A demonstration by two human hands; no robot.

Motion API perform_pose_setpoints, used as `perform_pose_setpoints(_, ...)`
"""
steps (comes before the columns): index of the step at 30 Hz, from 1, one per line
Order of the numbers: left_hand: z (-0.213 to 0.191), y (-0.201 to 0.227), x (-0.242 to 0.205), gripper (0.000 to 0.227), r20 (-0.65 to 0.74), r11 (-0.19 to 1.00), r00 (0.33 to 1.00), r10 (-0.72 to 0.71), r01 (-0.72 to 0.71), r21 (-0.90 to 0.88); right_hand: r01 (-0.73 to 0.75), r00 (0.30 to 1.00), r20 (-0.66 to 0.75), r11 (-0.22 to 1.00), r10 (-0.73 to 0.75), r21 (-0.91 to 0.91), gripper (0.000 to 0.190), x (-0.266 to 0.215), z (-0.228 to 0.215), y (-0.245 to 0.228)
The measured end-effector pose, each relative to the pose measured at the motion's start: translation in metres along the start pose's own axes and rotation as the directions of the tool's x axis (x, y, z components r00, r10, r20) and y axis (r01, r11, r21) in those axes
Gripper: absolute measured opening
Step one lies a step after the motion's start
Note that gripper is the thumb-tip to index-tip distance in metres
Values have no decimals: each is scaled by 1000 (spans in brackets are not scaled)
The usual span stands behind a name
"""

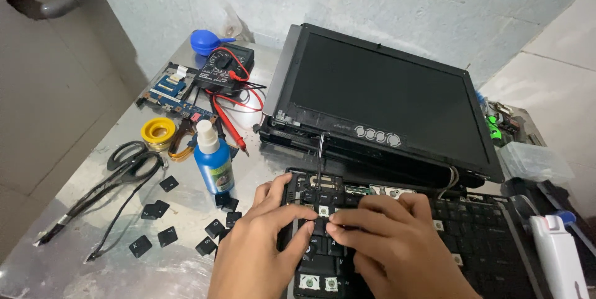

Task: The person assembles a laptop keyboard by pressing individual keycaps onto the keyboard base. The hands pick up keycaps from the table and snap them into place on the keyboard, working across different sections of the layout.

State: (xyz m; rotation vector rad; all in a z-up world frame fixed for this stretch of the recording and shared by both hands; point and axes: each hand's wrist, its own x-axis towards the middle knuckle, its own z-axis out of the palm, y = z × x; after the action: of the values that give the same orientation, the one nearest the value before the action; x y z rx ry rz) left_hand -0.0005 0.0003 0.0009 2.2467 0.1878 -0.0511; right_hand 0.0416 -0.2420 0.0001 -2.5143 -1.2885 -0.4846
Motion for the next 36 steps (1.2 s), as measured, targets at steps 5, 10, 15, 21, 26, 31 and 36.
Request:
perform_pose_setpoints(5, 0, 1, 1, 16, 13, 1000, 1000, -16, 16, 8, -91, 993, 84, 992, 83, 88, 35, 2, 1, -1)
perform_pose_setpoints(10, 3, -2, 1, 17, 5, 1000, 1000, 5, -5, 11, -162, 982, 107, 986, 157, 31, 38, 2, 5, 1)
perform_pose_setpoints(15, -3, 5, 0, 18, 35, 996, 995, -89, 88, 18, -143, 990, 13, 986, 143, 90, 38, 1, 8, 0)
perform_pose_setpoints(21, 2, -2, 3, 17, 10, 998, 998, -58, 58, -7, -161, 987, 20, 980, 159, 116, 53, -2, 0, 3)
perform_pose_setpoints(26, 3, -4, 4, 15, -29, 1000, 1000, 9, -9, -21, -164, 986, 48, 979, 159, 123, 49, -4, 1, 6)
perform_pose_setpoints(31, 3, -3, 3, 15, 0, 1000, 1000, -17, 17, -14, -100, 995, 12, 994, 100, 35, 42, -2, 2, 3)
perform_pose_setpoints(36, -2, 9, -1, 17, 48, 994, 994, -99, 97, 40, -141, 988, 73, 989, 138, 36, 41, 0, 5, -7)
